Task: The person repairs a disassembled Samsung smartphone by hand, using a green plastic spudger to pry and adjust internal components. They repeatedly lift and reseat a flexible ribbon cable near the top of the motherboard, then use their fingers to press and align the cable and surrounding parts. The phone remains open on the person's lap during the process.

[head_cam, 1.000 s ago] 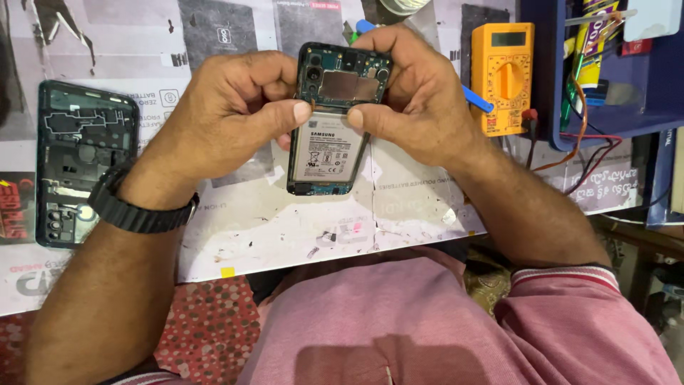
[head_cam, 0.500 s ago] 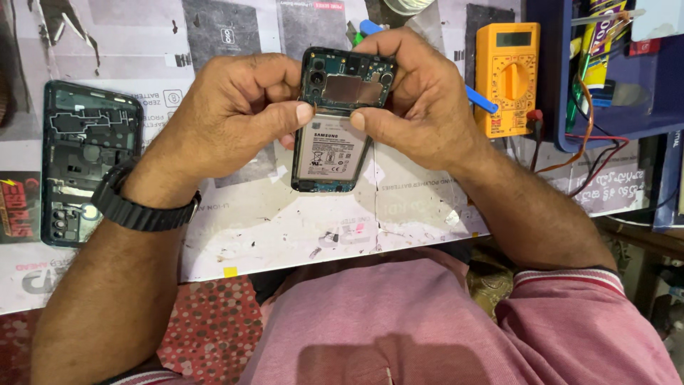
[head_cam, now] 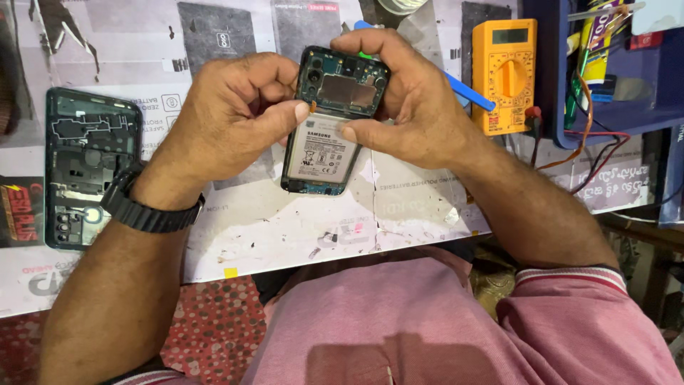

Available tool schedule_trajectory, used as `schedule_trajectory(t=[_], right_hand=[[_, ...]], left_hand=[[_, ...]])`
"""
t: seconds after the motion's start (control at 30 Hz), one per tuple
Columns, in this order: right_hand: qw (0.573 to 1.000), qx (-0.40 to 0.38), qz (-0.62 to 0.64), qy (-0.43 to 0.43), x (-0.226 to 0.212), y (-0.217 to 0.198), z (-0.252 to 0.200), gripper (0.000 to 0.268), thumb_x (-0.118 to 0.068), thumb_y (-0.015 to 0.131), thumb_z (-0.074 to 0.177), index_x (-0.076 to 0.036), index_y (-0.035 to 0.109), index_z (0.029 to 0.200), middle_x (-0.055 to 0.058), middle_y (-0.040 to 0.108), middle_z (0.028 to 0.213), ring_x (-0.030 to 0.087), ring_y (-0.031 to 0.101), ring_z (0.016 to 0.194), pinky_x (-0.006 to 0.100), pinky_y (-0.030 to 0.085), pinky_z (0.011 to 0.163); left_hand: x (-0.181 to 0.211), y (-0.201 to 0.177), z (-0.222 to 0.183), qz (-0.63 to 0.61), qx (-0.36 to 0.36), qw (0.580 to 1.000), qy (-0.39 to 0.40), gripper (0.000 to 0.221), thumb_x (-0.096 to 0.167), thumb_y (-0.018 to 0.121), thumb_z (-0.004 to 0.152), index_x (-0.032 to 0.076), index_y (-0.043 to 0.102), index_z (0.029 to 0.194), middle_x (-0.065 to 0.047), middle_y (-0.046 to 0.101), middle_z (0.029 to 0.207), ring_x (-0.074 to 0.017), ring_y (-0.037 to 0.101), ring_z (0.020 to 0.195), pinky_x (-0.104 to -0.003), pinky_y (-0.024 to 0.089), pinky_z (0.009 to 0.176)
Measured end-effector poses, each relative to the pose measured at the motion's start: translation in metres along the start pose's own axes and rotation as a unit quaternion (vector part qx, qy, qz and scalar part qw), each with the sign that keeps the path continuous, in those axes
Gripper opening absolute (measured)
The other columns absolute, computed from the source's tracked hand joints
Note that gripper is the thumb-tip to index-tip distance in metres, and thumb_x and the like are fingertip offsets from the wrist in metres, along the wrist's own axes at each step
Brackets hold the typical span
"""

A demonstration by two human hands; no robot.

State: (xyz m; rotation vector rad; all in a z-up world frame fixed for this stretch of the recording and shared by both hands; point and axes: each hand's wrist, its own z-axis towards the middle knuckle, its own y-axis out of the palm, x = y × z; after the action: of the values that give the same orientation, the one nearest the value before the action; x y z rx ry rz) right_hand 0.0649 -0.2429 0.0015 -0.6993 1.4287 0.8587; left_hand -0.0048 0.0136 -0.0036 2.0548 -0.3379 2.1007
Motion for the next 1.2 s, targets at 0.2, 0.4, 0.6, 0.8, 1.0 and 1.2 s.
schedule_trajectory(t=[0.2, 0.4, 0.6, 0.8, 1.0, 1.2], right_hand=[[1.0, 0.006, 0.0, 0.001, 0.0015, 0.0011, -0.002, 0.067, 0.01, 0.073, 0.103, -0.003, 0.032, 0.154, 0.011, 0.057, 0.141, 0.014, 0.06, 0.134, 0.032, 0.057, 0.115], [1.0, 0.009, -0.028, -0.009, 0.0002, 0.0022, -0.0017, 0.065, 0.009, 0.073, 0.103, -0.002, 0.032, 0.152, 0.011, 0.056, 0.14, 0.015, 0.06, 0.133, 0.033, 0.056, 0.112], [0.998, 0.004, -0.057, -0.021, -0.0007, 0.0019, -0.0014, 0.063, 0.009, 0.073, 0.103, -0.001, 0.033, 0.151, 0.012, 0.056, 0.138, 0.015, 0.061, 0.132, 0.033, 0.056, 0.11], [0.998, 0.008, -0.065, -0.02, -0.0009, 0.0023, -0.0007, 0.062, 0.009, 0.073, 0.103, -0.001, 0.034, 0.15, 0.012, 0.058, 0.137, 0.015, 0.063, 0.13, 0.032, 0.056, 0.107], [0.997, 0.008, -0.073, -0.025, -0.0012, 0.0026, -0.0003, 0.062, 0.009, 0.073, 0.103, -0.001, 0.035, 0.15, 0.013, 0.058, 0.136, 0.016, 0.064, 0.129, 0.033, 0.057, 0.107], [0.997, 0.012, -0.07, -0.015, -0.0029, 0.0035, 0.0, 0.062, 0.009, 0.072, 0.101, -0.001, 0.035, 0.149, 0.012, 0.059, 0.135, 0.016, 0.065, 0.128, 0.033, 0.057, 0.106]], left_hand=[[-0.0028, 0.0006, -0.0012, 0.042, 0.022, 0.999, -0.008, 0.008, 0.002, 0.069, 0.099, 0.0, 0.069, 0.106, 0.005, 0.06, 0.078, 0.0001, 0.052, 0.069, -0.018, 0.043, 0.057], [-0.002, 0.0013, -0.0014, 0.004, 0.015, 1.0, 0.004, 0.009, 0.0, 0.068, 0.099, 0.0, 0.068, 0.108, 0.006, 0.057, 0.081, 0.0003, 0.053, 0.072, -0.018, 0.044, 0.06], [-0.0019, 0.001, -0.0012, 0.007, 0.013, 1.0, 0.008, 0.01, 0.0, 0.068, 0.099, -0.001, 0.068, 0.11, 0.006, 0.057, 0.08, 0.0002, 0.055, 0.072, -0.018, 0.047, 0.06], [-0.0032, 0.0023, -0.0003, 0.018, 0.023, 1.0, 0.007, 0.009, 0.001, 0.07, 0.099, 0.0, 0.069, 0.108, 0.006, 0.06, 0.076, 0.0002, 0.053, 0.068, -0.019, 0.044, 0.057], [-0.0049, 0.0029, 0.0007, 0.044, 0.033, 0.998, 0.026, 0.009, 0.002, 0.071, 0.098, 0.001, 0.07, 0.106, 0.004, 0.065, 0.076, 0.0001, 0.057, 0.067, -0.019, 0.045, 0.056], [-0.0056, 0.0058, 0.0, 0.038, 0.05, 0.998, 0.027, 0.01, 0.001, 0.072, 0.097, 0.001, 0.07, 0.106, 0.002, 0.067, 0.08, -0.0002, 0.057, 0.069, -0.019, 0.046, 0.058]])
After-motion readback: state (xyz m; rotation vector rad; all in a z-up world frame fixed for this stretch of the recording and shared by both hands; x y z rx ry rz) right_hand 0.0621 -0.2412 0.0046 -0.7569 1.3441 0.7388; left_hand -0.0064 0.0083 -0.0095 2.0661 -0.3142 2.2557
